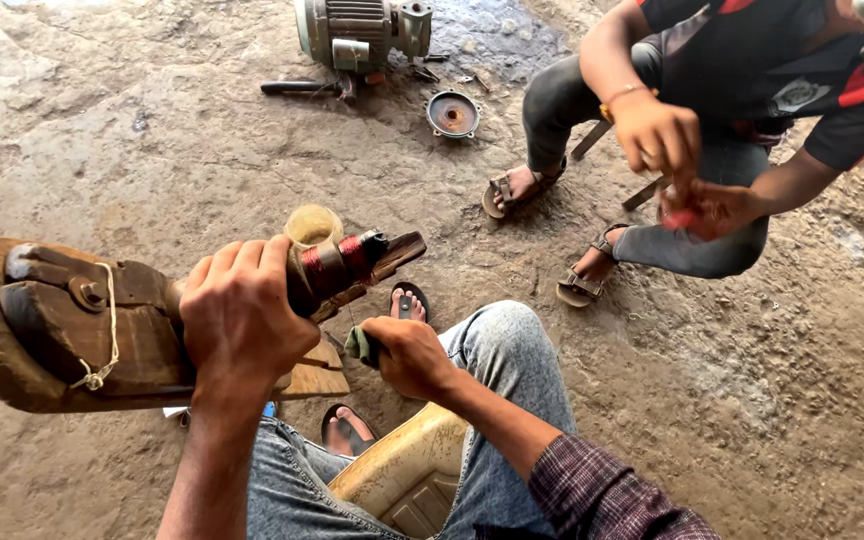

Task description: The person sits on a chair holding a wooden hand-polishing tool clamped around a red-wrapped cylindrical metal shaft and repeatedly rubs a green abrasive stone along the shaft, repositioning the tool and stone to work different sections.

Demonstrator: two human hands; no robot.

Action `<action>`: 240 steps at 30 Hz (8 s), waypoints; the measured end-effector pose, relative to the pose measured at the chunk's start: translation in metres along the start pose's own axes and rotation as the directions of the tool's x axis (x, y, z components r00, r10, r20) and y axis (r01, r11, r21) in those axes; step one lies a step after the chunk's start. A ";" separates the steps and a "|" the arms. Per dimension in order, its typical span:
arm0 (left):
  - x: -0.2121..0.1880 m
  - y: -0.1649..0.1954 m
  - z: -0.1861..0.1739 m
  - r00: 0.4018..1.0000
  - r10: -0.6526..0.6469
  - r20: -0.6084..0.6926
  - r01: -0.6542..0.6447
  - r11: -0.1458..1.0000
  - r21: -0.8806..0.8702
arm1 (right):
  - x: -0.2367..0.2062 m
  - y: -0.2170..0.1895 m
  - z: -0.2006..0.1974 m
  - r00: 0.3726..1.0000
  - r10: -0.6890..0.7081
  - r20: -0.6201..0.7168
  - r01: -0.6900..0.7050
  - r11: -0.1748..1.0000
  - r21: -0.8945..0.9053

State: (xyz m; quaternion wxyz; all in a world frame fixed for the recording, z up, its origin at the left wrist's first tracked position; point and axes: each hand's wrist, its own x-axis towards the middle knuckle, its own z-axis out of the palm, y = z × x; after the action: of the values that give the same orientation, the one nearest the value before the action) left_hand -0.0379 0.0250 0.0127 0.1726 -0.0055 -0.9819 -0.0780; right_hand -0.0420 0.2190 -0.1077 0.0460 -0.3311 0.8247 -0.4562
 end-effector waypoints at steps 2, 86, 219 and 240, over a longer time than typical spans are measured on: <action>0.003 0.001 0.001 1.000 0.005 0.009 -0.006 1.000 0.014 | 0.000 0.000 0.000 1.000 0.003 -0.010 -0.002 1.000 0.027; -0.039 -0.012 -0.006 0.982 0.148 -0.119 -0.164 0.976 -0.141 | 0.029 -0.020 -0.024 0.882 0.158 0.445 0.023 0.927 -0.375; 0.014 0.018 0.022 0.993 0.110 -0.036 -0.111 0.994 -0.017 | 0.013 0.019 -0.025 0.991 0.130 0.030 -0.120 0.970 -0.210; 0.016 0.019 0.026 0.993 0.114 -0.022 -0.114 0.994 0.003 | 0.015 0.020 -0.023 0.995 0.101 0.026 -0.094 0.976 -0.197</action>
State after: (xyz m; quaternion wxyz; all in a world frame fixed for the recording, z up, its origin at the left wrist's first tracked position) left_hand -0.0607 0.0480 -0.0031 0.1877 -0.0604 -0.9781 -0.0673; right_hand -0.0725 0.2343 -0.1069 0.0501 -0.3013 0.8799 -0.3641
